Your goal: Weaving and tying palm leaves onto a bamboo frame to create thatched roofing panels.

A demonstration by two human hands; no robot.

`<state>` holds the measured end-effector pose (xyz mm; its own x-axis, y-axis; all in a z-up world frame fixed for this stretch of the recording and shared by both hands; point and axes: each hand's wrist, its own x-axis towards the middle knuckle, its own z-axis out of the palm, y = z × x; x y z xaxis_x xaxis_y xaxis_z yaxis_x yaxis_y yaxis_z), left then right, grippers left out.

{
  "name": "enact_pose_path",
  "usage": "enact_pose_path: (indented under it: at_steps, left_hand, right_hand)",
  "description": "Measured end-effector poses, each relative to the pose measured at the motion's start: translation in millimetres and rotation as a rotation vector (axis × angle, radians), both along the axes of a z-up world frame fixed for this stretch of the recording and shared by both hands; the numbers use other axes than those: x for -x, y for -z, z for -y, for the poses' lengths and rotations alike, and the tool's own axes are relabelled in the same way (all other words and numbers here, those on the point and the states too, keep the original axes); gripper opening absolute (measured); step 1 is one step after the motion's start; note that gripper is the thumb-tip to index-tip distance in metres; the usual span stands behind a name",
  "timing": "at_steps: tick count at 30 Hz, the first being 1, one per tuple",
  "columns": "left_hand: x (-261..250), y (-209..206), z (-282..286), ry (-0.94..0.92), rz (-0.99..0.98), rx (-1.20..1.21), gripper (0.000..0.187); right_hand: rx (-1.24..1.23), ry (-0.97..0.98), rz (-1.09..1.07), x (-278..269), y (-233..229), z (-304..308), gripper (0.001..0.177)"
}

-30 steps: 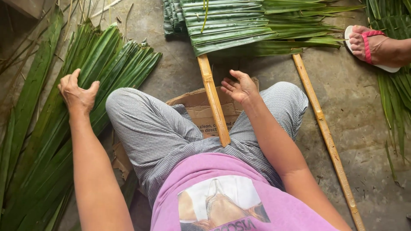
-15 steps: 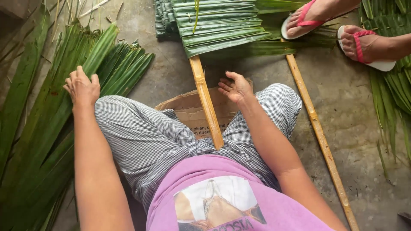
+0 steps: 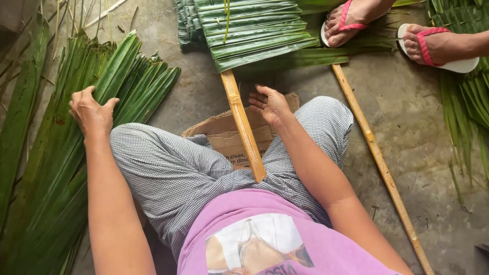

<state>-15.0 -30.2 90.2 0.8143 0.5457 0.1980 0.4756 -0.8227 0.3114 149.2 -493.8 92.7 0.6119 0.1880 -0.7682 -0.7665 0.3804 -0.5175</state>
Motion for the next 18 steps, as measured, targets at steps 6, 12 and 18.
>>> enact_pose_path:
  at_steps: [6,12,18]
  left_hand:
    - [-21,3,9,-0.171,-0.181,0.135,0.058]
    - [-39,32,4,-0.14,-0.205,0.025,0.054]
    - [-40,49,-5,-0.086,-0.19,-0.072,0.049]
  right_hand:
    - [-0.105,-0.056,-0.003,-4,-3,-7,0.044]
    - [-0.09,-0.05,-0.004,-2,-10,-9,0.041]
    - [-0.114,-0.091,-0.015,-8,4,-10,0.04]
